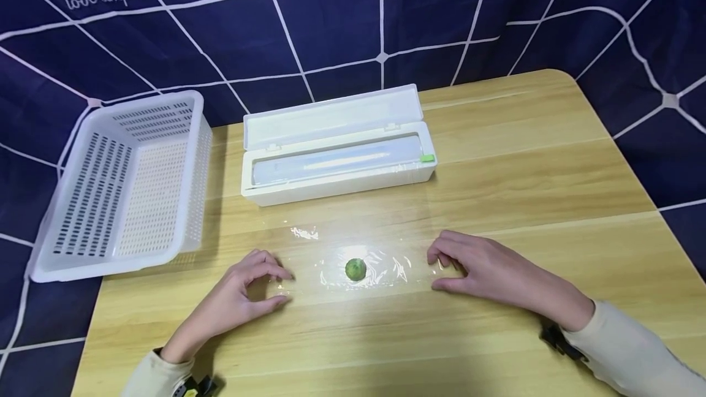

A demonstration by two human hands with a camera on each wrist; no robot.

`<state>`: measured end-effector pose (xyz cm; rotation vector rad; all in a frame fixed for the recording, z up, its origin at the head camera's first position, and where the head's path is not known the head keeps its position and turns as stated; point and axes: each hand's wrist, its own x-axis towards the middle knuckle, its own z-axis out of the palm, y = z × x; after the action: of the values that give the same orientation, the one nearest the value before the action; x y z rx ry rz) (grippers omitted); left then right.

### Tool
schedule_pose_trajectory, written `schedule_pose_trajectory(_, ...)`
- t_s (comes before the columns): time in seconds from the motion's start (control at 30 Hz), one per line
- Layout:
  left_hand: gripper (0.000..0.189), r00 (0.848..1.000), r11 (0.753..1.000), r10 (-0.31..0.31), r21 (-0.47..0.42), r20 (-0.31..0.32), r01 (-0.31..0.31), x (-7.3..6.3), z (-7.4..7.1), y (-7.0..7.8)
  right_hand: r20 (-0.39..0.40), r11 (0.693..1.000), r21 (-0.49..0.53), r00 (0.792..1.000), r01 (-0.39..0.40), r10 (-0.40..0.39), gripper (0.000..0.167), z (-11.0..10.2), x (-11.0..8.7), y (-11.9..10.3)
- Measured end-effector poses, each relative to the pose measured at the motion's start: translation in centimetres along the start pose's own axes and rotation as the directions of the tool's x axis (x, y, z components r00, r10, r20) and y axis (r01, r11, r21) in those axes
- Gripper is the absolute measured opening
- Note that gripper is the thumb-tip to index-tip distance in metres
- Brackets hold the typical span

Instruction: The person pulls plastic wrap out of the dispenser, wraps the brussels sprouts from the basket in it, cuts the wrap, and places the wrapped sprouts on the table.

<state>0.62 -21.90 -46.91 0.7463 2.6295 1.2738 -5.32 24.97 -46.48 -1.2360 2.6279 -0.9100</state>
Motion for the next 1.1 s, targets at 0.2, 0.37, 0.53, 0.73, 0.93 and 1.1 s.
schedule_pose_trajectory(0.2,0.033,1.0,1.0,0.001,-0.015,0.016,0.0,-0.33,-0.02,-0.52,0.017,1.0,0.017,1.0,-0.021,0.021,0.04,0.03,-0.34,0.22)
schedule_pose_trajectory(0.37,0.032,1.0,1.0,0.006,-0.004,0.016,-0.006,-0.64,-0.09,-0.81,0.028,1.0,0.02,0.999,0.017,-0.018,0.039,0.1,-0.29,0.53)
schedule_pose_trajectory(0.53,0.03,1.0,1.0,0.001,0.019,0.031,-0.001,-0.86,-0.06,-0.81,0.047,0.999,0.021,0.998,0.048,-0.049,0.038,0.23,-0.29,0.78)
schedule_pose_trajectory(0.73,0.026,1.0,0.999,0.012,0.048,0.017,-0.012,-0.84,0.12,-0.81,0.07,0.998,0.03,0.996,0.058,-0.06,0.035,0.23,-0.22,0.91)
schedule_pose_trajectory(0.93,0.022,1.0,0.998,0.003,0.057,0.02,-0.004,-0.77,0.19,-0.85,0.091,0.997,0.046,0.994,0.057,-0.061,0.039,0.14,0.0,0.79)
schedule_pose_trajectory(1.1,0.026,1.0,0.997,0.005,0.072,0.013,-0.006,-0.82,0.22,-0.76,0.113,0.997,0.039,0.991,0.07,-0.074,0.039,0.09,0.3,0.62)
